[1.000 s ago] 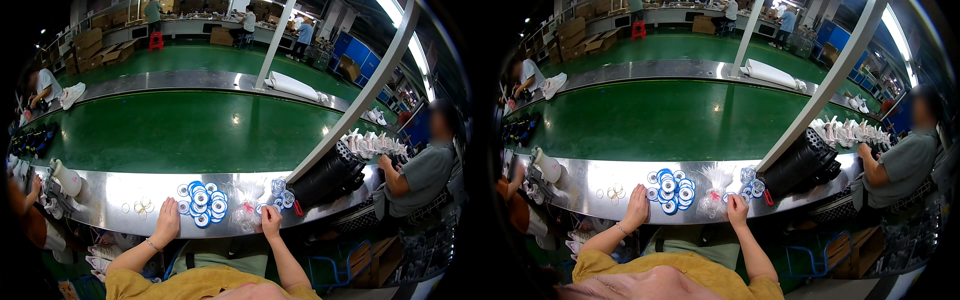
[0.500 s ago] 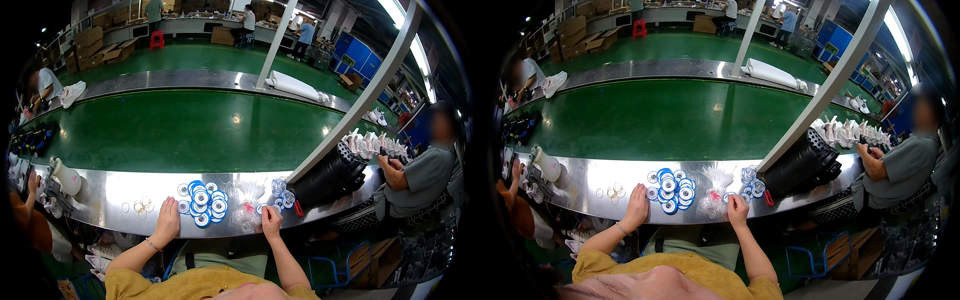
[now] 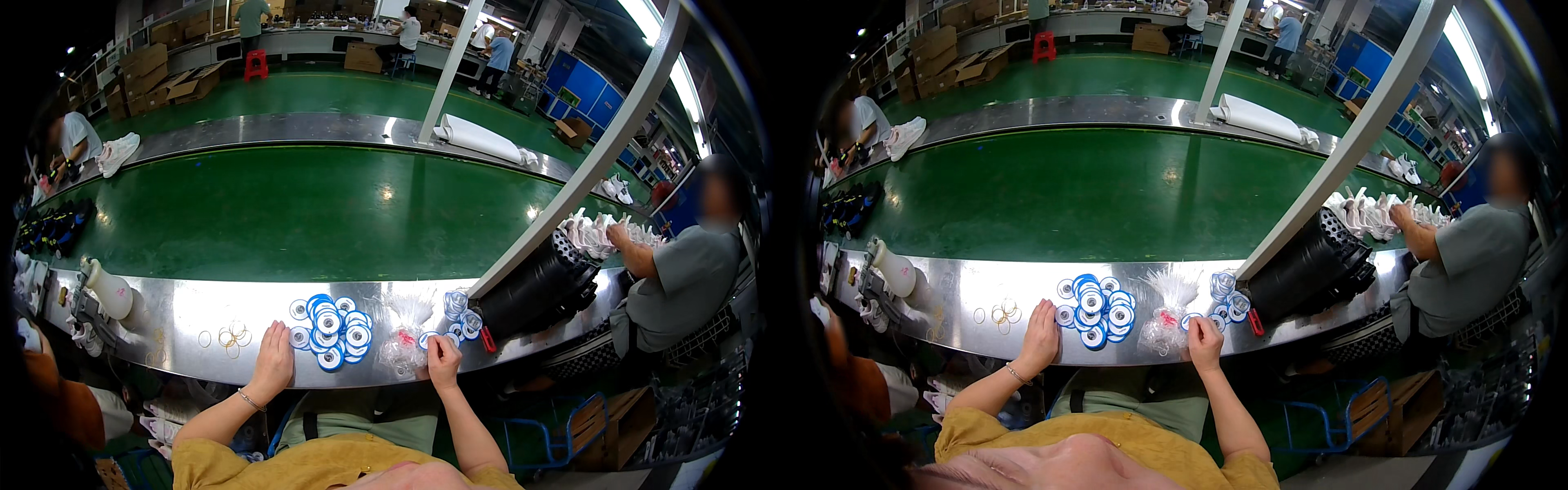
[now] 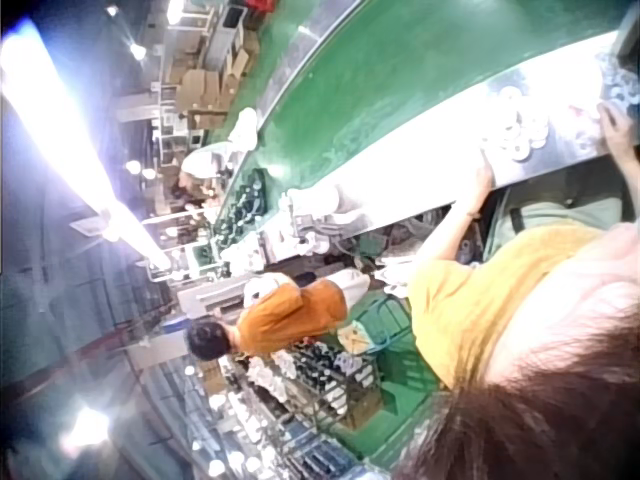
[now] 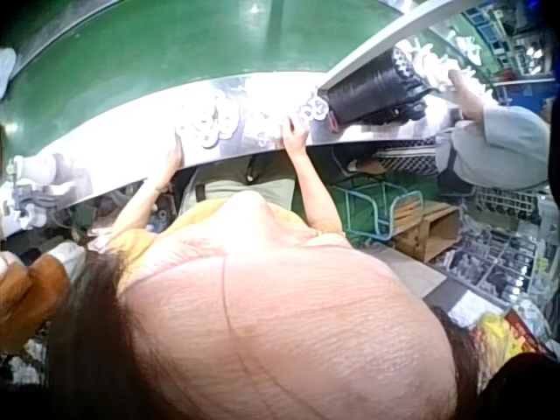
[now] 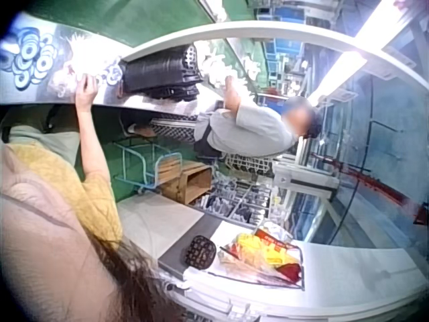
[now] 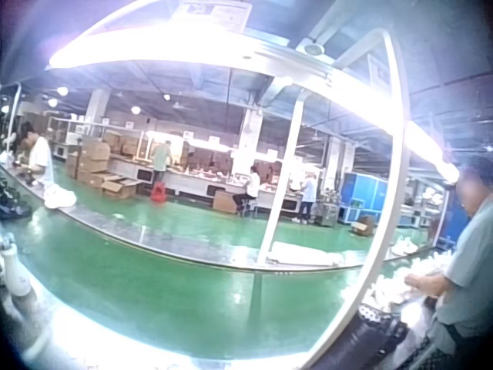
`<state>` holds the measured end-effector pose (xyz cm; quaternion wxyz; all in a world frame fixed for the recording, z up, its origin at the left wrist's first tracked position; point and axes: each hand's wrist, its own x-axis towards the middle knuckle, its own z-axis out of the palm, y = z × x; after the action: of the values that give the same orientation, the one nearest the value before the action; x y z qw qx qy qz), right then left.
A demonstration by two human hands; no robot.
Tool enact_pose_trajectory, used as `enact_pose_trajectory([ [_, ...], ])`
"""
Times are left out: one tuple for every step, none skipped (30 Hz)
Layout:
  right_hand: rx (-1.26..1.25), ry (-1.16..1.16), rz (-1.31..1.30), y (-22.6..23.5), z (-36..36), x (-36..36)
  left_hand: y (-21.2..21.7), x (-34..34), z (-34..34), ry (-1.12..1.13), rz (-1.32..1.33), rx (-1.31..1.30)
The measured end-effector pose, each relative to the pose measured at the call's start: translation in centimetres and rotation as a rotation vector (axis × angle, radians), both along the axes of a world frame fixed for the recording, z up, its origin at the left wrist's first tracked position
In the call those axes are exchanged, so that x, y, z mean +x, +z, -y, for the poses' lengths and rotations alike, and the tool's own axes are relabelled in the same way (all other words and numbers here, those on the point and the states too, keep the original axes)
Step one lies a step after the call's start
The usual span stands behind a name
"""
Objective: The person attaches small circular tags to the tongues of black and blue sneakers on a factory assembly line. They pick up each tag, place it on the shoe, and move the finished pair down the line. The process is repeated for multiple pairs of shoes.
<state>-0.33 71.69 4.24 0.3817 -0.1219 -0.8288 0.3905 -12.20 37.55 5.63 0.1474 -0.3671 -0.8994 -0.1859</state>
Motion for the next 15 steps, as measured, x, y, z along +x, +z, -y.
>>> enact_pose_trajectory([
  [-0.003, 0.000, 0.000, -0.08, -0.03, -0.01, -0.09, -0.01, 0.01, 0.001, 0.000, 0.000],
  [-0.004, 0.001, -0.001, -0.15, -0.06, 0.01, -0.17, -0.02, 0.02, 0.002, 0.000, 0.000],
  [-0.006, 0.002, -0.002, -0.22, -0.09, 0.03, -0.19, -0.03, 0.01, 0.003, 0.000, 0.000],
  [-0.008, 0.003, -0.003, -0.26, -0.11, 0.05, -0.21, -0.03, 0.00, 0.004, 0.000, 0.000],
  [-0.007, 0.003, -0.003, -0.24, -0.10, 0.06, -0.22, -0.04, 0.00, 0.004, 0.000, 0.000],
  [-0.007, 0.002, -0.003, -0.21, -0.08, 0.06, -0.19, -0.05, -0.02, 0.003, -0.001, 0.000],
  [-0.006, 0.002, -0.002, -0.19, -0.07, 0.07, -0.12, -0.07, -0.05, 0.002, -0.002, 0.000],
  [-0.009, 0.001, 0.003, -0.19, -0.06, 0.08, -0.08, -0.08, -0.05, 0.001, -0.004, -0.001],
  [-0.011, 0.001, 0.009, -0.19, -0.06, 0.10, -0.13, -0.09, -0.04, 0.001, 0.000, 0.001],
  [-0.014, 0.000, 0.015, -0.20, -0.06, 0.12, -0.24, -0.11, -0.02, 0.001, 0.003, 0.004],
  [-0.013, 0.000, 0.018, -0.28, -0.09, 0.15, -0.24, -0.10, 0.00, 0.001, 0.006, 0.005],
  [-0.012, 0.001, 0.021, -0.41, -0.15, 0.17, -0.19, -0.07, 0.01, 0.003, 0.011, 0.007],
  [-0.011, 0.001, 0.023, -0.48, -0.18, 0.19, -0.13, -0.05, 0.01, 0.004, 0.017, 0.009],
  [-0.015, 0.000, 0.026, -0.47, -0.17, 0.19, -0.13, -0.04, 0.01, 0.006, 0.023, 0.012],
  [-0.019, 0.000, 0.029, -0.45, -0.14, 0.18, -0.14, -0.04, 0.00, 0.008, 0.024, 0.015],
])
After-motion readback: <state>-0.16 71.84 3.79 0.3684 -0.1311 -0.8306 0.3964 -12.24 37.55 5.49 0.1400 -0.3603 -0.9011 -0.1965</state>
